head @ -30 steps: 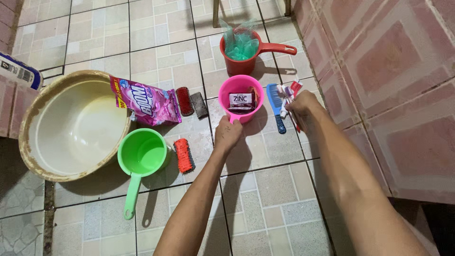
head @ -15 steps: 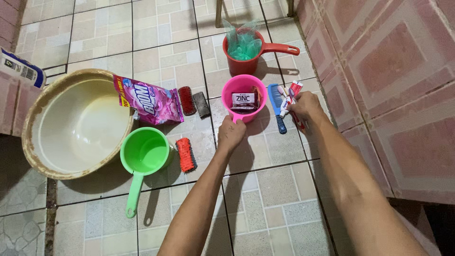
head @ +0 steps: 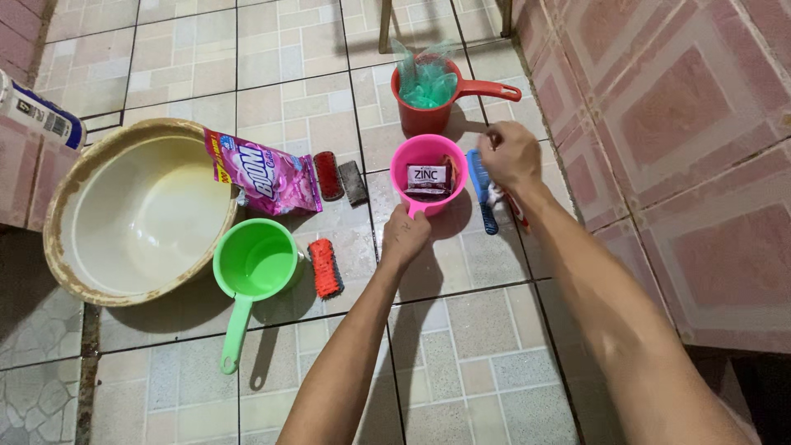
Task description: The person scrubs the inside of a beige basin with a blue and orange scrub brush, then rinses it. They then empty a pink cup of personal care items onto the floor, rinse three plastic cups, and scrub a red cup with a brush. The person also pours a pink powder from a purple bag into the red cup.
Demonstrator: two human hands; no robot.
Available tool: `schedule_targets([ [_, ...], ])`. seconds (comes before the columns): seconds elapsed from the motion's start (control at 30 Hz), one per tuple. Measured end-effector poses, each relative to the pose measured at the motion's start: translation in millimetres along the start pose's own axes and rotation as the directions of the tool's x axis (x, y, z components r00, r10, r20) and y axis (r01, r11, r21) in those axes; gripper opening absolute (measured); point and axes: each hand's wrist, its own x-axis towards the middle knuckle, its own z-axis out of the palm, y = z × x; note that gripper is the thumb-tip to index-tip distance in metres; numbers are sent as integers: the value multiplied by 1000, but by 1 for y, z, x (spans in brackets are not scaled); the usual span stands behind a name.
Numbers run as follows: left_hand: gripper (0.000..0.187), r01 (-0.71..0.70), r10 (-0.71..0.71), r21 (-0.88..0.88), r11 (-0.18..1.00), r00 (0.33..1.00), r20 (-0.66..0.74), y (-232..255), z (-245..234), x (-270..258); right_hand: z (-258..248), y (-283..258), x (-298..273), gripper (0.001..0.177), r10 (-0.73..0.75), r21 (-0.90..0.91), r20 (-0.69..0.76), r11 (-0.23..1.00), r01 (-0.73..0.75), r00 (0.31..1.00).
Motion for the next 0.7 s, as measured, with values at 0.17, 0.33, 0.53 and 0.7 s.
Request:
schedule_targets([
  [0.17,60,-43,43,8,999,999,-4,-6,3,2,31,-45,7,21,-293,-7,251,953,304,923],
  [0.33,59,-8,8,32,999,1000,15,-4,3,0,74,-60,19,21,33,-401,552,887,230,833],
  [0.53,60,-22,21,48,999,1000,23,-2,-1,0,111,-40,8,16,70,-476,550,845,244,832],
  [0.7,60,-9,8,56,998,1000,18,-1,-1,0,123,-31,-1,14,8,-477,485,841,257,874],
])
